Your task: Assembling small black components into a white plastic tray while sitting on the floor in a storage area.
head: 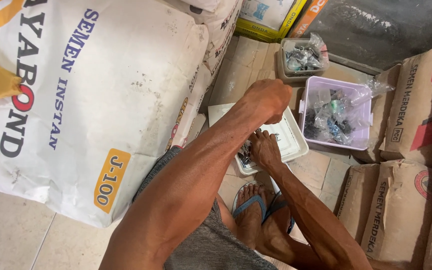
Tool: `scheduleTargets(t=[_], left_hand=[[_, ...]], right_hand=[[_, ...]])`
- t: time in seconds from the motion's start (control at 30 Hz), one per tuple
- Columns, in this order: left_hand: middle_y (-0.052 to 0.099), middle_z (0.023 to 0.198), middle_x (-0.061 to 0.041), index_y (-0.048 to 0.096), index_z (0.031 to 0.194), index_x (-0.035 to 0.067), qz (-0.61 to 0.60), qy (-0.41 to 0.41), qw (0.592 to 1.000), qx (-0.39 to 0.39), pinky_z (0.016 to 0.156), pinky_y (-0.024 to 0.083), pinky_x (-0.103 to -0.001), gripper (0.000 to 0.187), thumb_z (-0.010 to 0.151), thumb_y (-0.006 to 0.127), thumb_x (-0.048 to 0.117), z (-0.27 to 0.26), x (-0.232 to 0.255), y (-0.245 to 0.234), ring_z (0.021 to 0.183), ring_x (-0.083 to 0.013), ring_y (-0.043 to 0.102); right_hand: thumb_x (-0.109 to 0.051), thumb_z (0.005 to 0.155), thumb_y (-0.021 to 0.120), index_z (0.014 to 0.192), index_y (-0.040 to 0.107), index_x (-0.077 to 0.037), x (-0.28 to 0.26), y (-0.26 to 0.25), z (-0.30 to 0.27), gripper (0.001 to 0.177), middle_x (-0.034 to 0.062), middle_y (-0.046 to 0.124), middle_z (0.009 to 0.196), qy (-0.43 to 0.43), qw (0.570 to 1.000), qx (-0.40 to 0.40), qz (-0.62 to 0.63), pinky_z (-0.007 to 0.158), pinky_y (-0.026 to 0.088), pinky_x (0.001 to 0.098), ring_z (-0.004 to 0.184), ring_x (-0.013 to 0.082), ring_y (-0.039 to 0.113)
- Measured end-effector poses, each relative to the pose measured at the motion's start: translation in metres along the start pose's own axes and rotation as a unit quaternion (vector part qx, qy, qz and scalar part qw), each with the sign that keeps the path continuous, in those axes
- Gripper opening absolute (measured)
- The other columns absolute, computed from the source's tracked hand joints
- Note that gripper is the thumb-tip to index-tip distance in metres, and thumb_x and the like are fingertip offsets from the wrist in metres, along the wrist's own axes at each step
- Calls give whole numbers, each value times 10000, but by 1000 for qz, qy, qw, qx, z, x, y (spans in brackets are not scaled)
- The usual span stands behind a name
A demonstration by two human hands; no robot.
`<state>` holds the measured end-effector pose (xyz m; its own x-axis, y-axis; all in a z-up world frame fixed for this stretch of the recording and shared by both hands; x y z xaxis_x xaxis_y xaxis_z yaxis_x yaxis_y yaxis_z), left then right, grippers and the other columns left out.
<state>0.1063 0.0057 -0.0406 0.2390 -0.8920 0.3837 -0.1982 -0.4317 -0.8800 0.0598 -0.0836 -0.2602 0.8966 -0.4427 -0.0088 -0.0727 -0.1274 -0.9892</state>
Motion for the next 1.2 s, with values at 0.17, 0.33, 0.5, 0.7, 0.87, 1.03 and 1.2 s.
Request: scheduleTargets(t=[0.17,0.33,0.5,0.7,0.87,1.03,1.2], left_hand=[[725,647,-170,785,706,68,-16,3,1000,8,485,603,-480,102,758,852,12,3,-1,6,586,-381,748],[725,648,-168,779,714,63,-32,-8,999,8,457,594,-461,98,789,819,15,4,-4,6,591,-361,750],[752,702,-155,804,759,56,-19,14,1000,2,582,627,-481,66,769,825,-6,-9,0,-6,689,-342,778],[757,732,-165,809,763,54,-44,7,999,11,590,620,-481,73,767,832,-15,-7,-11,-11,695,-357,773],[748,701,-142,805,733,73,-31,10,999,11,590,623,-482,85,768,822,-3,-7,-7,-12,679,-341,768],[738,685,-148,811,762,71,-27,3,1000,6,589,632,-483,68,759,836,8,-2,-2,-10,647,-348,764],[736,692,-159,807,760,66,-14,8,1000,18,535,606,-494,80,770,829,-10,-4,4,-12,663,-351,763]], right_hand=[[-198,836,706,1168,669,-136,-13,-27,-9,340,99,604,1101,-7,1000,25,11,790,443,428,1007,308,586],[-251,854,704,1186,683,-126,-24,-34,-17,355,117,592,1129,-39,998,42,9,780,449,420,1012,308,587],[-164,761,753,1043,701,-157,-12,-15,-17,286,79,608,1049,-40,999,12,20,798,452,419,1032,311,594],[-84,694,755,1040,689,-150,17,-7,-19,359,78,596,1099,-9,998,25,55,810,472,427,1020,317,599],[-82,835,658,1040,724,-162,-8,-49,-25,230,88,616,1024,-51,992,56,99,758,479,426,969,329,618],[-129,791,690,977,751,-176,-25,-24,-24,201,83,663,982,-114,989,34,92,730,486,424,934,313,626],[-137,720,691,944,749,-145,-42,-47,-22,231,127,663,1018,-130,991,13,40,768,475,448,979,350,601]])
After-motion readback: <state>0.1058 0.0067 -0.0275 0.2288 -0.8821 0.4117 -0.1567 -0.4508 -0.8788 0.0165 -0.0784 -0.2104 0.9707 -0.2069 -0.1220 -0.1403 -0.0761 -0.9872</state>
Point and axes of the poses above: each hand's wrist, its own z-axis towards the middle knuckle, its own y-axis out of the palm, x = y × z, the point moved 10 cm from there along z, towards the middle knuckle
